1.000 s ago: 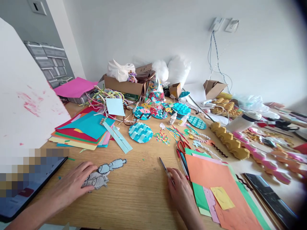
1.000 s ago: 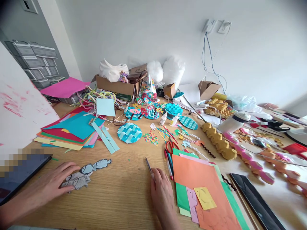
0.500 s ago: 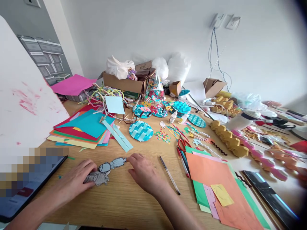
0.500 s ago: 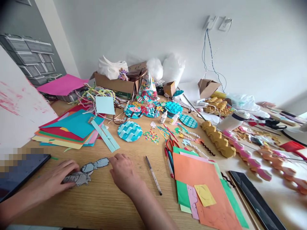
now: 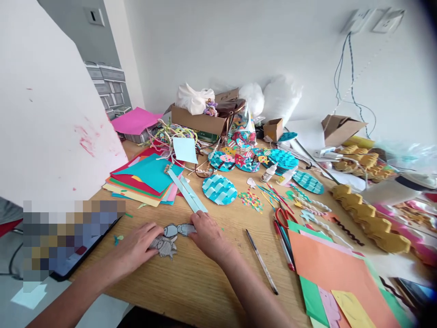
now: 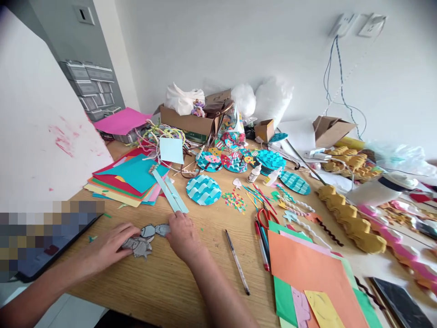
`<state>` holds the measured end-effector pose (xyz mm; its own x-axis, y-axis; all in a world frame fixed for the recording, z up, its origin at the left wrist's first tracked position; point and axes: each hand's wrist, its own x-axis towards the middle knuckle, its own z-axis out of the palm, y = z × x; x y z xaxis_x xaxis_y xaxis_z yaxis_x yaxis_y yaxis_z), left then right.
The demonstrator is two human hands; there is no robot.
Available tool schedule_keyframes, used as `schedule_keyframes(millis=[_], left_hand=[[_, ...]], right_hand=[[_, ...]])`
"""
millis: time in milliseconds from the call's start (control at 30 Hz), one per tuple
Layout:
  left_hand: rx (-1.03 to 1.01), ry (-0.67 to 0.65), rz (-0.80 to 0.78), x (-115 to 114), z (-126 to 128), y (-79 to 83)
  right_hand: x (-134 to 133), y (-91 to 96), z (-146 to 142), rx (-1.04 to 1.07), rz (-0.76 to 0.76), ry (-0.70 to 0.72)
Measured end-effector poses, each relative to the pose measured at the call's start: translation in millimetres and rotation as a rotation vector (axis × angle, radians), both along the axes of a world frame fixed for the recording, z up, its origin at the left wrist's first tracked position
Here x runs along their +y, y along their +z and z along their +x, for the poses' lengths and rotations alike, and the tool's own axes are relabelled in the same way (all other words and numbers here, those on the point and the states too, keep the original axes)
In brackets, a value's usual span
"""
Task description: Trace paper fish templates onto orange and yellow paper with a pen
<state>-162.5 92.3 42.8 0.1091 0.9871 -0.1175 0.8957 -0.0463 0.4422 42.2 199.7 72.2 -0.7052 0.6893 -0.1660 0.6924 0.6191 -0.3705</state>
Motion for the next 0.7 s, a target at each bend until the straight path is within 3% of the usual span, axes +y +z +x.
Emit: schedule_keyframes(millis=[300,700], left_hand=[[0.017,0.018,-0.063,4.4,13.8,18.6],[-0.126,0.023,-0.128,5.0,13.7,16.9]], right_hand=[[-7.3,-7.9,2.5,-0.009,-0.065,-0.088],[-11.1,-1.3,17.7,0.014,-0.111,-0.066]])
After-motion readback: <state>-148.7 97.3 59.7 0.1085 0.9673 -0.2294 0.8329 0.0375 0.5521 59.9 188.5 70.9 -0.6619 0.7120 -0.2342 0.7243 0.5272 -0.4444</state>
